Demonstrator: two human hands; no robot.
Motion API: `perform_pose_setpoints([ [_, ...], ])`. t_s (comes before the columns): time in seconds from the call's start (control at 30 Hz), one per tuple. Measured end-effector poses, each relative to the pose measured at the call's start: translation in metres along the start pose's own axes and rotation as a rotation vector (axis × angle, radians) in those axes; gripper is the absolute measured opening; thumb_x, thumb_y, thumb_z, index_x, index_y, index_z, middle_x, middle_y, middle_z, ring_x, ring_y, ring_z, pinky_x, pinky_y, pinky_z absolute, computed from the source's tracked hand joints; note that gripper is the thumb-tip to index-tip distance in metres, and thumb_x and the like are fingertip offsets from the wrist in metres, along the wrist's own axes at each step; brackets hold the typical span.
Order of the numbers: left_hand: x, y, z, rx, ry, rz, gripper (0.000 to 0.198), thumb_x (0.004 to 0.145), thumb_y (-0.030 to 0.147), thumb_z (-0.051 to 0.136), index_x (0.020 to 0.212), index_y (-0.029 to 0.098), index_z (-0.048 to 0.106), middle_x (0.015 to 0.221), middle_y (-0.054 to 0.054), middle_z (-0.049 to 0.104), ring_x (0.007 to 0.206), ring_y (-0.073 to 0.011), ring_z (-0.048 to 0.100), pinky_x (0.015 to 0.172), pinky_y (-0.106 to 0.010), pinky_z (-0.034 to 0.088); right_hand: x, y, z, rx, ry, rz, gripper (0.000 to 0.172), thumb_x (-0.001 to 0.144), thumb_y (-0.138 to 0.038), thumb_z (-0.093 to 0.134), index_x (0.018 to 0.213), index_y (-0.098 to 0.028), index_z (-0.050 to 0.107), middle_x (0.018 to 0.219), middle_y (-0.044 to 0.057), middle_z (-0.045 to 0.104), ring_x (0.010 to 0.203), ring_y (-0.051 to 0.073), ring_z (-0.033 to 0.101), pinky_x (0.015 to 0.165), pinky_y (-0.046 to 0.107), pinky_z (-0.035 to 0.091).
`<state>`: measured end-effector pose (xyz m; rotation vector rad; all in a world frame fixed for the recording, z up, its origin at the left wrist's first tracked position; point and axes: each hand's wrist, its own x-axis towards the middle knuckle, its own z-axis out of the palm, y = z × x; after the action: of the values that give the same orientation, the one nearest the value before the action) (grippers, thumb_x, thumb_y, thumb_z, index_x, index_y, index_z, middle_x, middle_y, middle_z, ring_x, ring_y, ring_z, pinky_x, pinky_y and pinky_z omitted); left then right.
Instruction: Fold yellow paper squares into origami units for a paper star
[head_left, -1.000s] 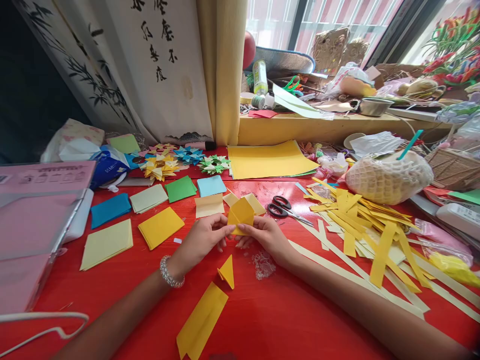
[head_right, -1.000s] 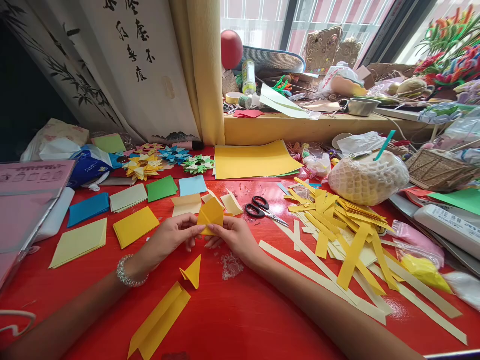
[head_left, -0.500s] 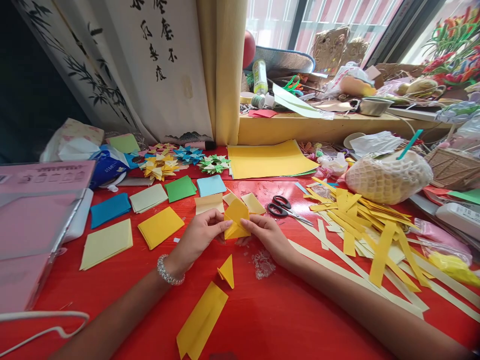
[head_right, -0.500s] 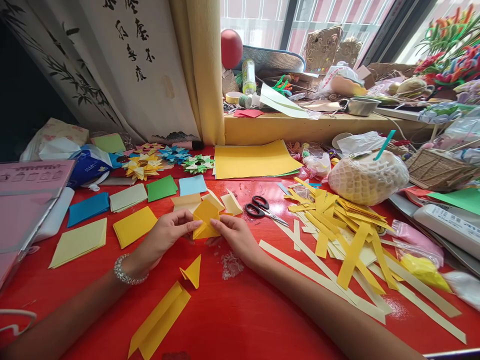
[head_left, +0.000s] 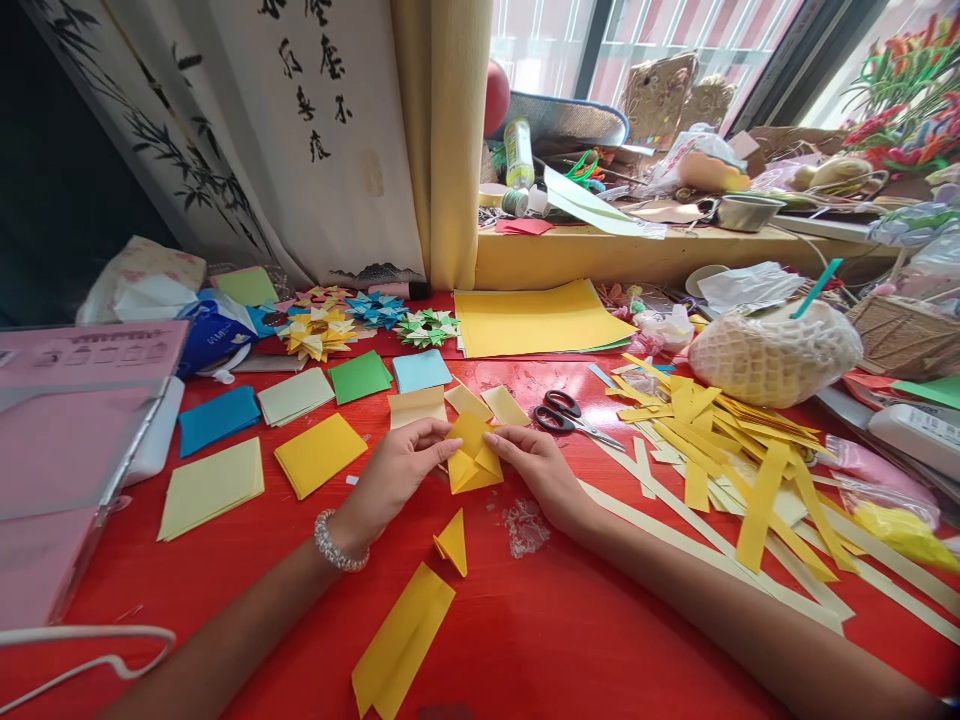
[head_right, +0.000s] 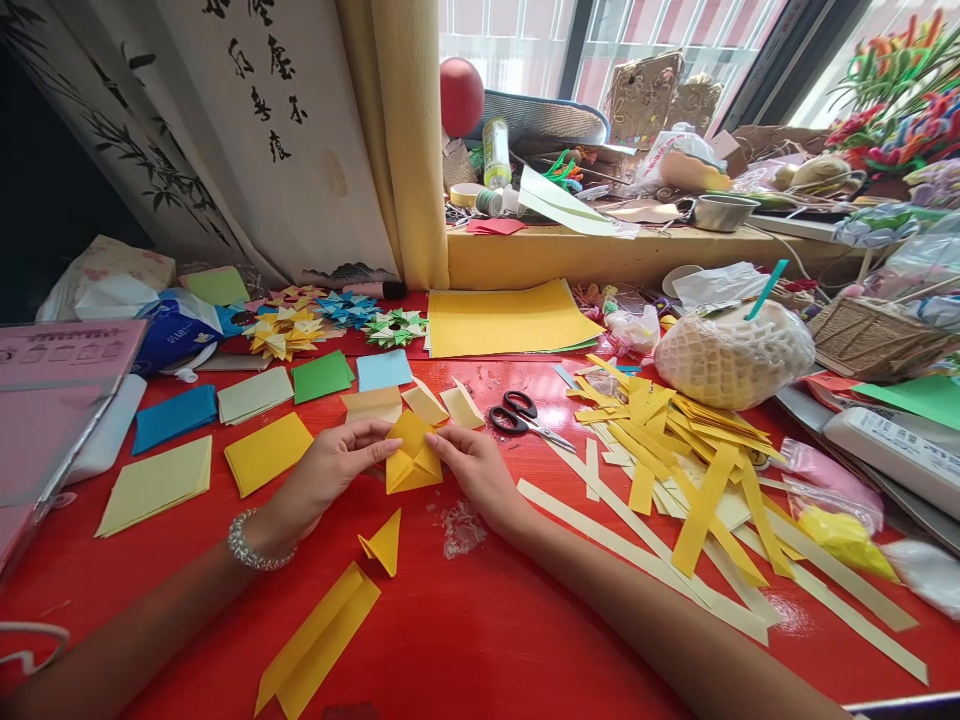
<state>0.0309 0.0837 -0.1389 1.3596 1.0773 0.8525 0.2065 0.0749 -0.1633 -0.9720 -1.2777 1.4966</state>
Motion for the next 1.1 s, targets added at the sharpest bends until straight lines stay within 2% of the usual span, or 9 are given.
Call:
perform_pose_setpoints([
  [0.1, 0.0, -0.0012, -0.0003, -0.017, 0.047, -0.006, 0.037, 0.074, 0.035, 0.064, 0.106, 0.017, 0.058, 0.079, -0.002, 0.063, 0.073, -0.0162, 0.059, 0.064, -0.026, 0.05, -0.0001, 0.0005, 0.0001, 0.026, 0.002, -0.008, 0.032, 0.079, -0.046, 0.059, 0.086, -0.015, 0.064, 0.085, 0.004, 0.062, 0.079, 0.019, 0.058, 0.068, 0.025, 0.046],
  [0.23, -0.0008, 0.002, 0.0005, -0.061, 0.06, -0.044, 0.044, 0.071, 0.032, 0.067, 0.111, 0.016, 0.058, 0.072, -0.001, 0.064, 0.067, -0.0156, 0.059, 0.059, -0.025, 0.051, 0.0015, 0.0044, -0.001, 0.09, 0.064, -0.03, 0.032, 0.076, -0.041, 0.065, 0.096, -0.017, 0.063, 0.093, 0.005, 0.063, 0.091, 0.023, 0.057, 0.074, 0.028, 0.048],
  [0.3, -0.0011, 0.0041, 0.0011, -0.094, 0.065, -0.062, 0.045, 0.07, 0.029, 0.068, 0.112, 0.016, 0.058, 0.073, -0.001, 0.065, 0.067, -0.0149, 0.059, 0.059, -0.024, 0.051, 0.0023, 0.0055, -0.0016, 0.109, 0.082, -0.031, 0.03, 0.075, -0.04, 0.066, 0.094, -0.017, 0.063, 0.092, 0.005, 0.063, 0.09, 0.022, 0.058, 0.074, 0.028, 0.048],
  [0.5, -0.0008, 0.0009, 0.0, -0.135, 0.05, -0.058, 0.036, 0.073, 0.028, 0.066, 0.108, 0.02, 0.063, 0.089, -0.003, 0.068, 0.071, -0.0139, 0.06, 0.06, -0.021, 0.051, 0.002, 0.0031, -0.001, 0.13, 0.051, -0.003, 0.026, 0.077, -0.04, 0.065, 0.083, -0.014, 0.062, 0.084, 0.005, 0.063, 0.079, 0.021, 0.059, 0.07, 0.028, 0.048],
  [0.7, -0.0008, -0.0002, -0.0009, -0.146, 0.011, -0.028, 0.025, 0.076, 0.027, 0.062, 0.099, 0.019, 0.068, 0.098, -0.005, 0.067, 0.084, -0.0172, 0.061, 0.066, -0.022, 0.051, 0.0009, 0.003, -0.0015, 0.141, 0.041, -0.029, 0.027, 0.078, -0.035, 0.063, 0.099, -0.018, 0.062, 0.095, 0.005, 0.063, 0.087, 0.021, 0.059, 0.074, 0.029, 0.048],
  [0.87, -0.0027, 0.0027, -0.0009, -0.028, 0.021, -0.001, 0.023, 0.077, 0.026, 0.057, 0.096, 0.018, 0.069, 0.092, -0.004, 0.067, 0.077, -0.0149, 0.059, 0.066, -0.021, 0.05, 0.0012, 0.0046, -0.0029, 0.135, 0.042, -0.069, 0.02, 0.083, -0.028, 0.057, 0.097, -0.019, 0.066, 0.101, 0.004, 0.063, 0.096, 0.021, 0.057, 0.077, 0.026, 0.047],
  [1.1, -0.004, 0.0019, -0.0025, 0.104, 0.016, 0.05, 0.025, 0.079, 0.025, 0.052, 0.097, 0.02, 0.068, 0.102, -0.002, 0.065, 0.088, -0.0167, 0.058, 0.073, -0.022, 0.049, 0.0014, 0.0036, -0.0014, 0.153, 0.052, -0.029, 0.019, 0.083, -0.031, 0.059, 0.094, -0.018, 0.064, 0.091, 0.004, 0.063, 0.082, 0.018, 0.059, 0.071, 0.025, 0.047],
])
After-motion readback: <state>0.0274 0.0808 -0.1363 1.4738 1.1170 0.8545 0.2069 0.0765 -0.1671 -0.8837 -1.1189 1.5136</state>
